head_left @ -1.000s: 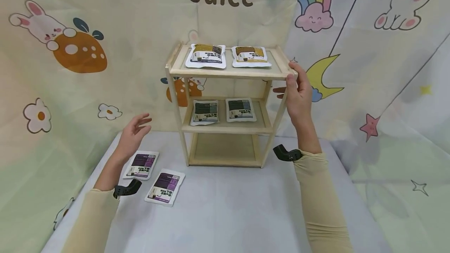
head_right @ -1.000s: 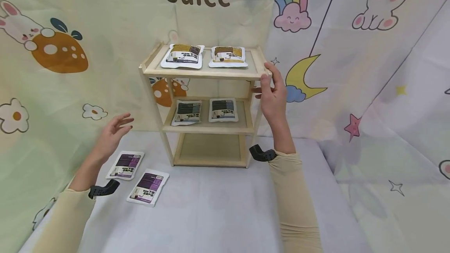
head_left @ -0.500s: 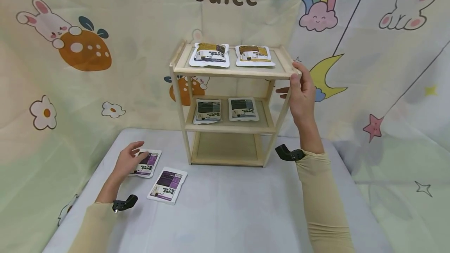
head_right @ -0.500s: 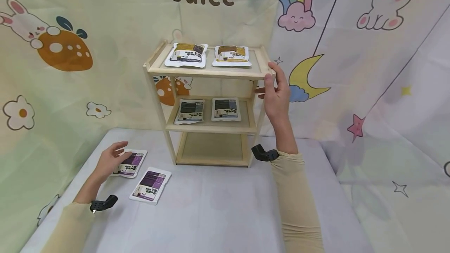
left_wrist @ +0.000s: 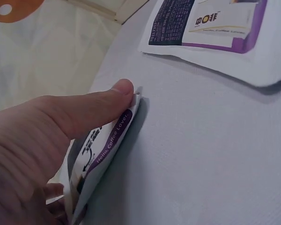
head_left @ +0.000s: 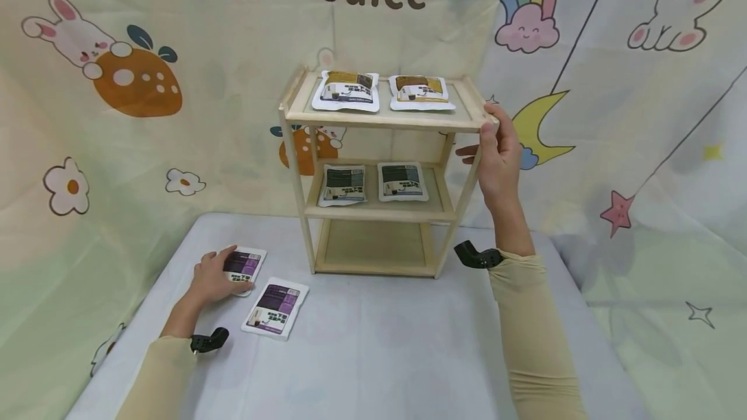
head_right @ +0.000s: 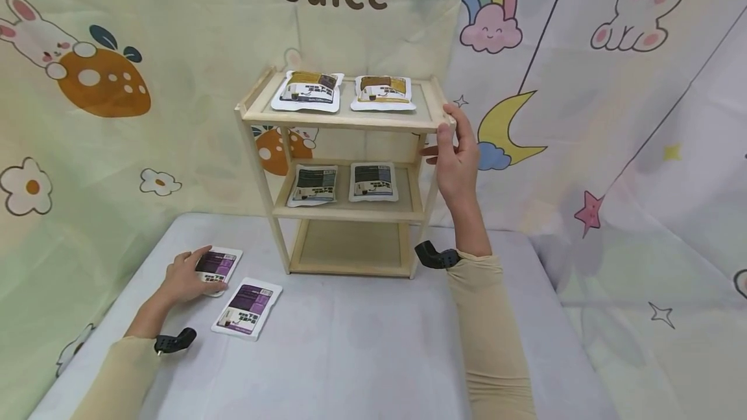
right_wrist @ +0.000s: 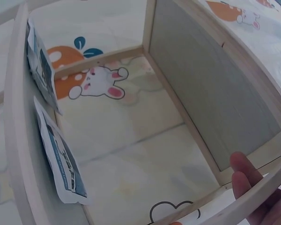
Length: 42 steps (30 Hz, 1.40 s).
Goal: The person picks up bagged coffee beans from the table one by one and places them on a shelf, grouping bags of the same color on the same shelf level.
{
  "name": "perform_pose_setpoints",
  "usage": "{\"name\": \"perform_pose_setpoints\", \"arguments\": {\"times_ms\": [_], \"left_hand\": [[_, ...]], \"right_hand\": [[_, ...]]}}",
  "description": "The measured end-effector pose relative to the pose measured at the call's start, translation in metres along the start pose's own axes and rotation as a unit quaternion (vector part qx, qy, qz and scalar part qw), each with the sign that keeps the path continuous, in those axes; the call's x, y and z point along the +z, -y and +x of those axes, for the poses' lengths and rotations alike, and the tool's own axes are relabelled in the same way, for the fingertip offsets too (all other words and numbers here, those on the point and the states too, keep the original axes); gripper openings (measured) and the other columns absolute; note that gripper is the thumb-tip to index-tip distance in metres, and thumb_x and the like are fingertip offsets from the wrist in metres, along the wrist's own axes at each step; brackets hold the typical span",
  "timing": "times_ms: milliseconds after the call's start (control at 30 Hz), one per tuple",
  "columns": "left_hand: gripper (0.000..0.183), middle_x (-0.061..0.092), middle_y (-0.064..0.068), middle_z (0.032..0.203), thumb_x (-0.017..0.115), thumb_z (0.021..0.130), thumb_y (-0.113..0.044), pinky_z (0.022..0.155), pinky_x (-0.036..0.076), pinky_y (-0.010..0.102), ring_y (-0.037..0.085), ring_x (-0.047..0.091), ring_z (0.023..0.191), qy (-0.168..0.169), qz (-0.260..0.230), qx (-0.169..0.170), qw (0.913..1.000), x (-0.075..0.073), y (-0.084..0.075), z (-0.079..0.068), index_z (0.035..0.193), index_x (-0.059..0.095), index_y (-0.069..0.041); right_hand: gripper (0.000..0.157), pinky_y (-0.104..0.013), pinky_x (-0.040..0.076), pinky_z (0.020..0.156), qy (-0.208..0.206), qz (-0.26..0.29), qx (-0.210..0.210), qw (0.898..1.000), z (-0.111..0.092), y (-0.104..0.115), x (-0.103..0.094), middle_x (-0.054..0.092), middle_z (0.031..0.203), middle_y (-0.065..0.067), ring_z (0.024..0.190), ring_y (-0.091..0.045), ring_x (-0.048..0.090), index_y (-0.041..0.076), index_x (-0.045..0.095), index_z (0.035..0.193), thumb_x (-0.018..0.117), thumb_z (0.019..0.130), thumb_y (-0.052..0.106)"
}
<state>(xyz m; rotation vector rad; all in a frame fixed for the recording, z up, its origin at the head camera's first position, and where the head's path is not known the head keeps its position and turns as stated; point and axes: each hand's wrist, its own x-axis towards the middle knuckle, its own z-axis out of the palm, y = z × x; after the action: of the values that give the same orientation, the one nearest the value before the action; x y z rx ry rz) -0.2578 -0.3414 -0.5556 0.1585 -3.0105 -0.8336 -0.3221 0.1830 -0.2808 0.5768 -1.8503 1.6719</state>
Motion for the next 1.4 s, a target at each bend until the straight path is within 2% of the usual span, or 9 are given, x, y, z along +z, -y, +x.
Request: {"name": "perform_pose_setpoints", "arguments": {"times_ms": [133, 233, 433, 633, 767, 1000, 1200, 1400], "left_hand": [[0.114, 0.028, 0.043, 0.130, 0.087, 0.063, -0.050, 0.089, 0.036, 0.068, 0.056, 0.040, 0.110, 0.023, -0.017, -0.012, 0.9995, -0.002, -0.002, 0.000, 0.148, 0.029, -0.001], [0.111, 0.035, 0.041, 0.127, 0.088, 0.063, -0.049, 0.090, 0.037, 0.067, 0.053, 0.044, 0.108, 0.030, -0.026, -0.009, 0.9992, -0.005, -0.004, 0.001, 0.146, 0.032, 0.000], [0.111, 0.040, 0.039, 0.133, 0.088, 0.061, -0.050, 0.095, 0.034, 0.065, 0.052, 0.042, 0.117, 0.023, -0.045, 0.007, 0.9987, -0.006, -0.003, 0.004, 0.144, 0.034, 0.001], [0.115, 0.031, 0.035, 0.144, 0.086, 0.065, -0.052, 0.098, 0.031, 0.065, 0.050, 0.037, 0.123, 0.011, -0.092, 0.003, 0.9957, -0.007, -0.007, 0.000, 0.149, 0.026, -0.001], [0.115, 0.027, 0.034, 0.146, 0.086, 0.066, -0.049, 0.099, 0.029, 0.066, 0.051, 0.034, 0.126, 0.006, -0.123, -0.002, 0.9923, -0.010, -0.023, -0.008, 0.151, 0.024, -0.005], [0.113, 0.027, 0.032, 0.147, 0.087, 0.067, -0.043, 0.099, 0.031, 0.066, 0.051, 0.033, 0.128, 0.015, -0.161, -0.012, 0.9867, -0.007, -0.060, -0.026, 0.153, 0.022, -0.009], [0.111, 0.028, 0.027, 0.149, 0.087, 0.067, -0.046, 0.096, 0.036, 0.063, 0.048, 0.035, 0.128, 0.040, -0.179, -0.017, 0.9828, 0.011, -0.088, -0.051, 0.153, 0.024, -0.014], [0.107, 0.033, 0.020, 0.149, 0.088, 0.064, -0.046, 0.093, 0.040, 0.059, 0.042, 0.041, 0.125, 0.035, -0.194, -0.004, 0.9804, 0.032, -0.120, -0.065, 0.150, 0.030, -0.018]], "right_hand": [[0.039, -0.029, 0.051, 0.063, -0.005, 0.001, 0.000, 1.000, -0.002, 0.008, 0.002, 0.052, 0.133, -0.013, 0.070, -0.027, 0.066, 0.009, 0.047, 0.141, 0.043, 0.103, 0.019], [0.039, -0.028, 0.052, 0.063, -0.011, 0.000, -0.002, 1.000, -0.001, 0.006, 0.001, 0.053, 0.132, -0.012, 0.069, -0.026, 0.066, 0.010, 0.047, 0.141, 0.043, 0.103, 0.020], [0.040, -0.027, 0.051, 0.060, -0.023, 0.000, -0.002, 1.000, 0.002, -0.006, -0.001, 0.053, 0.134, -0.010, 0.067, -0.024, 0.066, 0.015, 0.047, 0.142, 0.044, 0.103, 0.023], [0.039, -0.026, 0.051, 0.059, -0.025, 0.005, -0.007, 1.000, 0.002, -0.005, -0.001, 0.054, 0.132, -0.010, 0.067, -0.024, 0.066, 0.016, 0.048, 0.141, 0.044, 0.103, 0.023], [0.038, -0.026, 0.051, 0.059, -0.026, 0.016, -0.009, 0.999, 0.003, -0.004, -0.001, 0.054, 0.129, -0.011, 0.066, -0.022, 0.067, 0.016, 0.049, 0.140, 0.045, 0.103, 0.023], [0.038, -0.026, 0.050, 0.060, -0.026, 0.024, -0.008, 0.999, 0.003, -0.002, -0.002, 0.054, 0.129, -0.013, 0.067, -0.023, 0.066, 0.017, 0.050, 0.139, 0.045, 0.102, 0.024], [0.039, -0.027, 0.050, 0.060, -0.027, 0.004, 0.008, 1.000, -0.001, -0.008, -0.001, 0.054, 0.131, -0.011, 0.068, -0.024, 0.066, 0.017, 0.048, 0.141, 0.044, 0.103, 0.025], [0.040, -0.028, 0.050, 0.061, -0.020, -0.001, -0.002, 1.000, 0.002, -0.010, 0.000, 0.053, 0.132, -0.012, 0.069, -0.022, 0.066, 0.015, 0.047, 0.142, 0.044, 0.103, 0.023]]}}
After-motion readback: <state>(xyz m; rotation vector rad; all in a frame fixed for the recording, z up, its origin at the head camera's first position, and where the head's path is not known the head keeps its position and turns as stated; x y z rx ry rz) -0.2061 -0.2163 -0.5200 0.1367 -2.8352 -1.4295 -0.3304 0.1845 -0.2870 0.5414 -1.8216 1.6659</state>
